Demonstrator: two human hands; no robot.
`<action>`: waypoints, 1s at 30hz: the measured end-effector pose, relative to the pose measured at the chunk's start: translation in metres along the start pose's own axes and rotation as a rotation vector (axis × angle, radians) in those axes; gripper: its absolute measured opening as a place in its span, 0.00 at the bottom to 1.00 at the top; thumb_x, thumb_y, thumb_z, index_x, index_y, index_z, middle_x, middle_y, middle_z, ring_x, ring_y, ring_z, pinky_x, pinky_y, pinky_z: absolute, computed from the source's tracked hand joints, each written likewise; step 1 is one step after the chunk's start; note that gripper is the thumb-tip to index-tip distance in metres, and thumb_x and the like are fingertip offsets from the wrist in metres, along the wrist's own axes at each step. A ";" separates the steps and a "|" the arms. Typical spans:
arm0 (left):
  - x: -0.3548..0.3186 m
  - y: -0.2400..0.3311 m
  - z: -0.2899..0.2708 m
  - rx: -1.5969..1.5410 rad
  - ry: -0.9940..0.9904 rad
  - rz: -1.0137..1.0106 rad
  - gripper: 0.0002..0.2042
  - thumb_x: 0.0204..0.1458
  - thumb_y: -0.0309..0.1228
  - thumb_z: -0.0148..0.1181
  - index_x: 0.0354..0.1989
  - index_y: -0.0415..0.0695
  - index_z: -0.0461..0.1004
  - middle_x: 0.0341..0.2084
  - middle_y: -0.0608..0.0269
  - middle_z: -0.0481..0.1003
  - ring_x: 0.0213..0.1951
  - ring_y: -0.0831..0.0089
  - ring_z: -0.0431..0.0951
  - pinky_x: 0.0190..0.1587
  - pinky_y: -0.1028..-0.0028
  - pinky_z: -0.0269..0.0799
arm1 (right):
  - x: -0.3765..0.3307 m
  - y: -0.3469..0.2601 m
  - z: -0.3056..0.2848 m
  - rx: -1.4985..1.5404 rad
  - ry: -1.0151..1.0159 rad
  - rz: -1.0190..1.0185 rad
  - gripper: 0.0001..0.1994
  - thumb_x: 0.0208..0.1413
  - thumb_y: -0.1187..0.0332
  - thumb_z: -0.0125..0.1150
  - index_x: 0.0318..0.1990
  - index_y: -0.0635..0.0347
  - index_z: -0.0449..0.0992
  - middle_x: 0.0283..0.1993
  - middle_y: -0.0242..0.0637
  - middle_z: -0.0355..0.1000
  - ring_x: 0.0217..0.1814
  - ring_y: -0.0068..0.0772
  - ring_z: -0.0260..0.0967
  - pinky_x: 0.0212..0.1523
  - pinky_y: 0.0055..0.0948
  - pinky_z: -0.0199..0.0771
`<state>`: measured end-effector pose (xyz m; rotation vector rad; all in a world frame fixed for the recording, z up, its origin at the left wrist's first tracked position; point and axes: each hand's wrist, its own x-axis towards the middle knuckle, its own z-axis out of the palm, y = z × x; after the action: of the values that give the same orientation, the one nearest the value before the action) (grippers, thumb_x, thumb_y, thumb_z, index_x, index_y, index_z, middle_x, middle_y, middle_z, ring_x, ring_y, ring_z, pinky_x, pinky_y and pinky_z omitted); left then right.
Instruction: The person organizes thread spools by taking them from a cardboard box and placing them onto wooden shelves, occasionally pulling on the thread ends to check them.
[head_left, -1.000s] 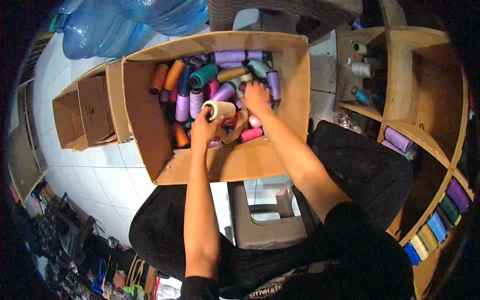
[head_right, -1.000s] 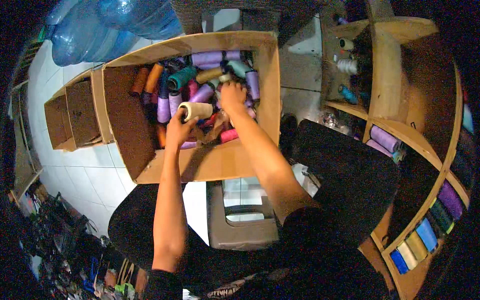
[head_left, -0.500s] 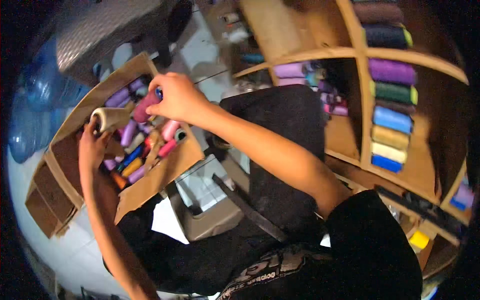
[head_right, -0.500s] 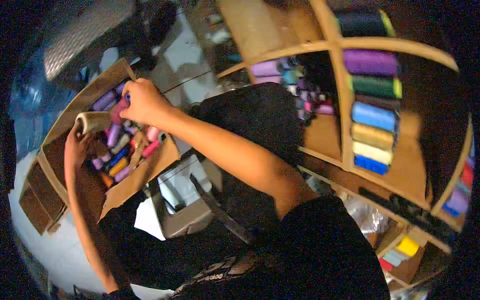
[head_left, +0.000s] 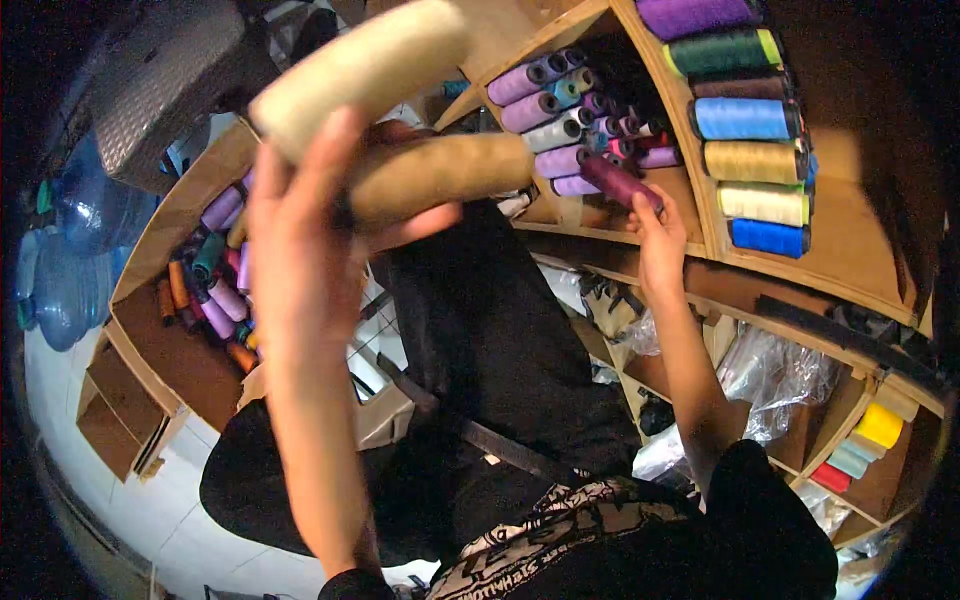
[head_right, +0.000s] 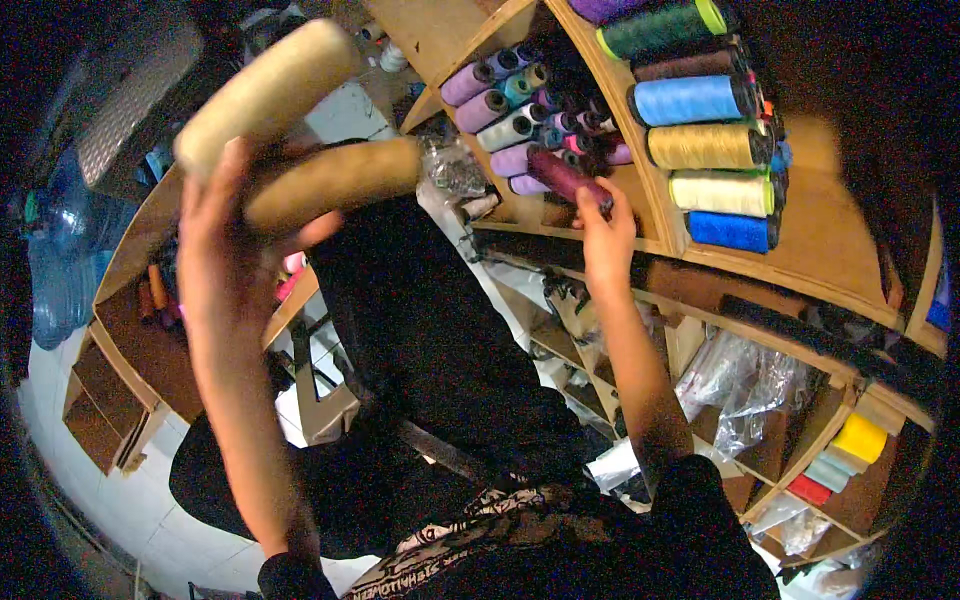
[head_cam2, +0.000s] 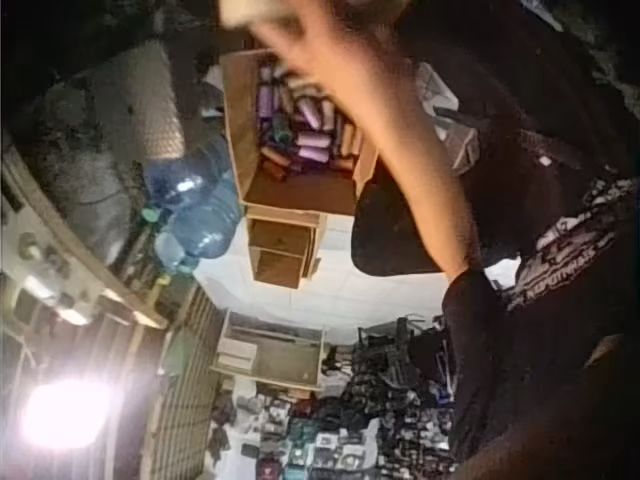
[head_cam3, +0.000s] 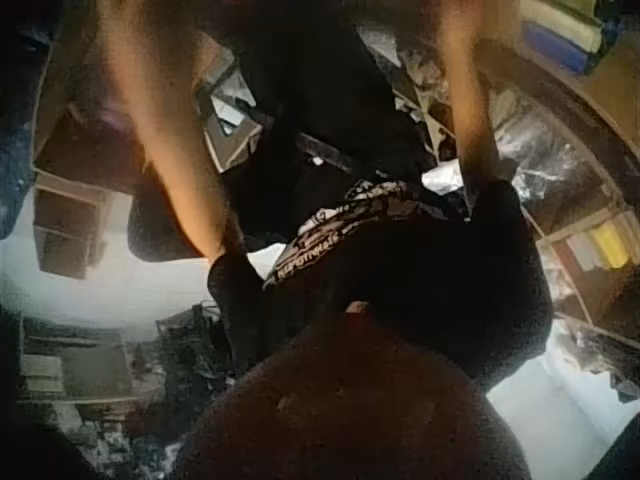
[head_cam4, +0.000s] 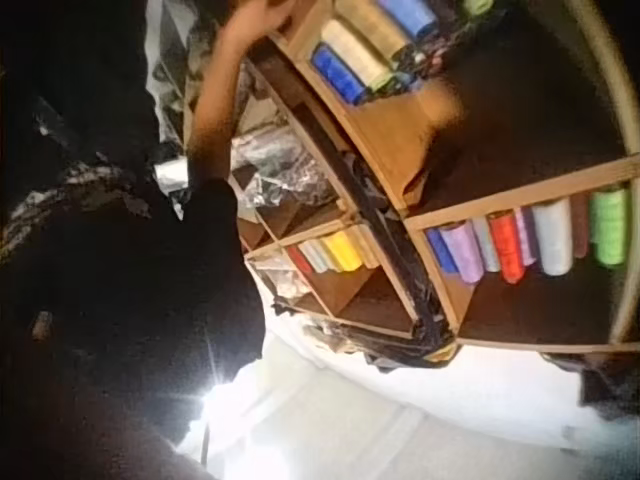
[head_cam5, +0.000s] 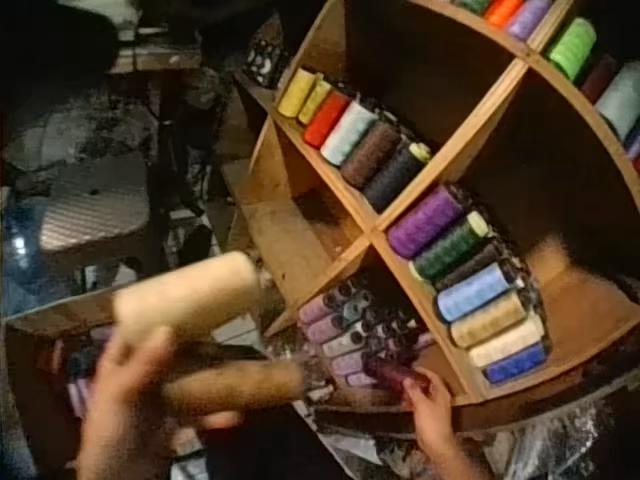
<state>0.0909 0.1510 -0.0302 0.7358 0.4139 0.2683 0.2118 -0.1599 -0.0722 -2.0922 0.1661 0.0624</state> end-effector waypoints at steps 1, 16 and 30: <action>0.007 -0.013 0.015 -0.069 0.015 -0.004 0.17 0.54 0.36 0.50 0.49 0.41 0.60 0.38 0.51 0.71 0.38 0.61 0.75 0.28 0.65 0.79 | 0.015 0.017 -0.007 0.039 0.067 0.059 0.18 0.52 0.67 0.57 0.49 0.63 0.65 0.33 0.34 0.65 0.28 0.20 0.61 0.29 0.20 0.63; 0.069 -0.093 0.035 0.230 0.169 -0.069 0.15 0.46 0.30 0.58 0.41 0.36 0.68 0.35 0.56 0.74 0.29 0.69 0.77 0.22 0.71 0.78 | 0.181 0.117 -0.013 -1.103 0.466 0.015 0.22 0.46 0.54 0.53 0.31 0.71 0.75 0.35 0.59 0.70 0.39 0.55 0.70 0.40 0.44 0.69; 0.085 -0.105 0.046 0.285 0.119 -0.080 0.16 0.44 0.30 0.59 0.41 0.36 0.69 0.29 0.55 0.75 0.27 0.72 0.77 0.19 0.74 0.74 | 0.278 0.157 -0.021 -1.107 0.494 0.137 0.20 0.49 0.53 0.55 0.40 0.64 0.72 0.38 0.43 0.72 0.41 0.41 0.70 0.40 0.35 0.70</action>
<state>0.1967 0.0812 -0.0956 0.9824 0.6010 0.1792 0.4639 -0.2812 -0.2275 -3.1630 0.6982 -0.3647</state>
